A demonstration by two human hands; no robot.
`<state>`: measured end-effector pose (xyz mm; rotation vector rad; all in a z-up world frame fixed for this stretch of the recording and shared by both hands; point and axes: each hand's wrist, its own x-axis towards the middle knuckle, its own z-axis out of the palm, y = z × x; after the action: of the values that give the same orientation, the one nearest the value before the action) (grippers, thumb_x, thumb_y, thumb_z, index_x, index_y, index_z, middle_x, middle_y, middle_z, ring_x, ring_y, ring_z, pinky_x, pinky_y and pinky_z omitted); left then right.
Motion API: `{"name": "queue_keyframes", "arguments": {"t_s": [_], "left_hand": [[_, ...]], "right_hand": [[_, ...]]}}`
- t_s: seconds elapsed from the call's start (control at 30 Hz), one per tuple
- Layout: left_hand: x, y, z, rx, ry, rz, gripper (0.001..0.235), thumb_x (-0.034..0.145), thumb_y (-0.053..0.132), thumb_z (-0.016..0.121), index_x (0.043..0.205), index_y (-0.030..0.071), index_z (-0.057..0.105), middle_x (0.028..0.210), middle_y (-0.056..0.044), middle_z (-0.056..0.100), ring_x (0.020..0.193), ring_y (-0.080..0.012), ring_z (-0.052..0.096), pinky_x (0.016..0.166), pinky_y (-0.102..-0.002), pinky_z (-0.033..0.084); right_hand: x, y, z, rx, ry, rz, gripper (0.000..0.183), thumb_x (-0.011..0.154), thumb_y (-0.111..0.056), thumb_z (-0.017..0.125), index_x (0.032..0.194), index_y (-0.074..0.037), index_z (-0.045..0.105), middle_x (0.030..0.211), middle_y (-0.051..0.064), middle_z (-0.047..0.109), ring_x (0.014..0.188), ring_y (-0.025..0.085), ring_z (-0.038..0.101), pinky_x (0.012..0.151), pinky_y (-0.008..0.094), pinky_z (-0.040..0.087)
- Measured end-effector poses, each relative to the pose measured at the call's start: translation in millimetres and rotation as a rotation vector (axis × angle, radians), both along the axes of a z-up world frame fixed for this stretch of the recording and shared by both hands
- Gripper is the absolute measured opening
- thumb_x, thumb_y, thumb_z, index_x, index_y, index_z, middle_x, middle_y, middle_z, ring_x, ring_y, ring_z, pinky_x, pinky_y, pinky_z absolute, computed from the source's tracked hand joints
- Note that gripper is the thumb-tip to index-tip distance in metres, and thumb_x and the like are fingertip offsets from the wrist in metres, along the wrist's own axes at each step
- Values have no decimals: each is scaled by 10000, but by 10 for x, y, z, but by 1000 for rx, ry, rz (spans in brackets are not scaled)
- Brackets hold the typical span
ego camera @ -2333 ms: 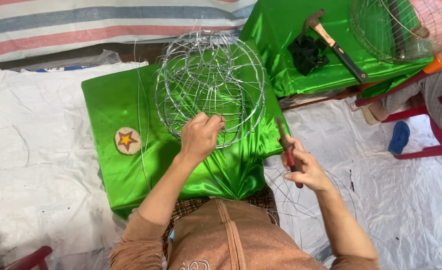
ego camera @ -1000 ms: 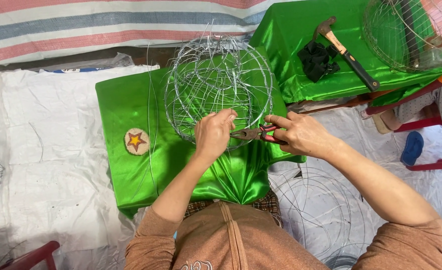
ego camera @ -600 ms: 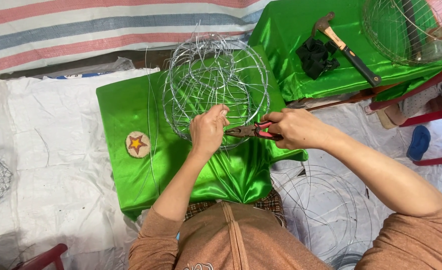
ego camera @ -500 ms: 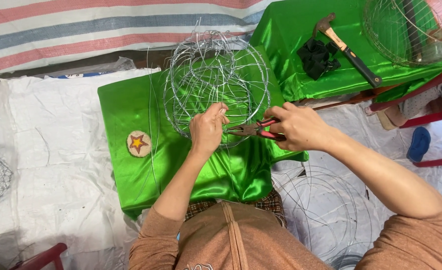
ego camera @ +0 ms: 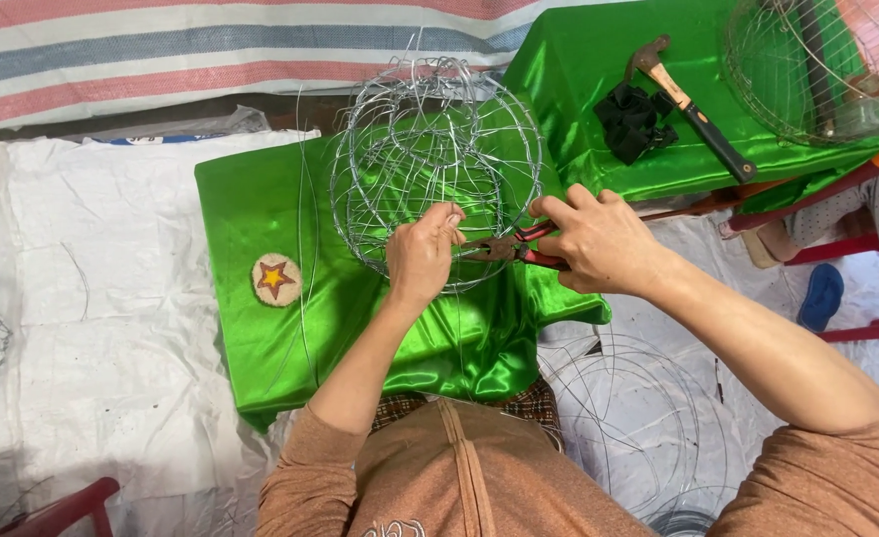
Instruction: The person bends and weaves lengths of wire around a spherical metal frame, securing the connections with a pair of pliers.
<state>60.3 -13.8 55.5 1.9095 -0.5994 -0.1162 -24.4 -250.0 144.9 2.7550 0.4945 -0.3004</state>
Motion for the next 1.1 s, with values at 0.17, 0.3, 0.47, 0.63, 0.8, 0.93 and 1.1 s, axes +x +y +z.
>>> {"name": "queue_keyframes", "arguments": {"t_s": [0.17, 0.3, 0.47, 0.63, 0.8, 0.93, 1.1], "left_hand": [[0, 6, 1, -24, -4, -8, 181, 1074, 149, 509, 1029, 143, 685, 714, -56, 746, 495, -189, 636, 511, -282, 451], [2, 18, 43, -42, -12, -5, 165, 1062, 157, 525, 1015, 163, 682, 707, -42, 750, 515, -195, 659, 508, -272, 446], [-8, 27, 16, -51, -2, -7, 198, 1080, 133, 501, 1021, 133, 690, 719, -74, 751, 510, -185, 646, 516, -259, 461], [-23, 42, -14, -61, -33, -22, 181, 1067, 142, 520, 1017, 141, 693, 699, -65, 745, 527, -210, 667, 532, -281, 467], [-39, 59, 23, -69, -46, -23, 172, 1064, 142, 525, 1017, 150, 690, 701, -67, 748, 549, -220, 685, 551, -287, 487], [-36, 56, -1, -77, -60, -23, 161, 1059, 145, 534, 1010, 155, 687, 702, -59, 749, 566, -222, 699, 553, -290, 497], [-56, 33, 17, -80, -55, -15, 179, 1067, 137, 524, 1010, 139, 694, 701, -73, 747, 561, -224, 690, 560, -296, 501]], "right_hand": [[44, 38, 74, -15, -9, 50, 222, 632, -379, 755, 818, -290, 672, 1323, -105, 480, 1005, 238, 531, 779, 406, 526], [55, 64, 171, -23, -10, 77, 224, 629, -384, 758, 819, -293, 680, 1328, -89, 476, 998, 243, 530, 767, 402, 517], [112, 80, 173, -80, -78, 162, 245, 616, -387, 791, 821, -314, 678, 1323, -83, 483, 992, 237, 519, 759, 402, 500], [174, 79, 217, -101, -182, 296, 164, 661, -321, 752, 766, -297, 628, 1266, -54, 513, 952, 240, 499, 702, 400, 446], [191, 92, 218, -148, -255, 411, 100, 728, -277, 722, 769, -282, 631, 1236, -25, 556, 940, 256, 487, 682, 401, 419], [181, 81, 186, -167, -276, 432, 63, 770, -250, 702, 791, -255, 642, 1236, -8, 570, 964, 263, 488, 688, 402, 416], [172, 175, 335, -199, -358, 477, 40, 850, -231, 641, 822, -214, 665, 1299, 44, 589, 987, 299, 509, 794, 486, 425]]}}
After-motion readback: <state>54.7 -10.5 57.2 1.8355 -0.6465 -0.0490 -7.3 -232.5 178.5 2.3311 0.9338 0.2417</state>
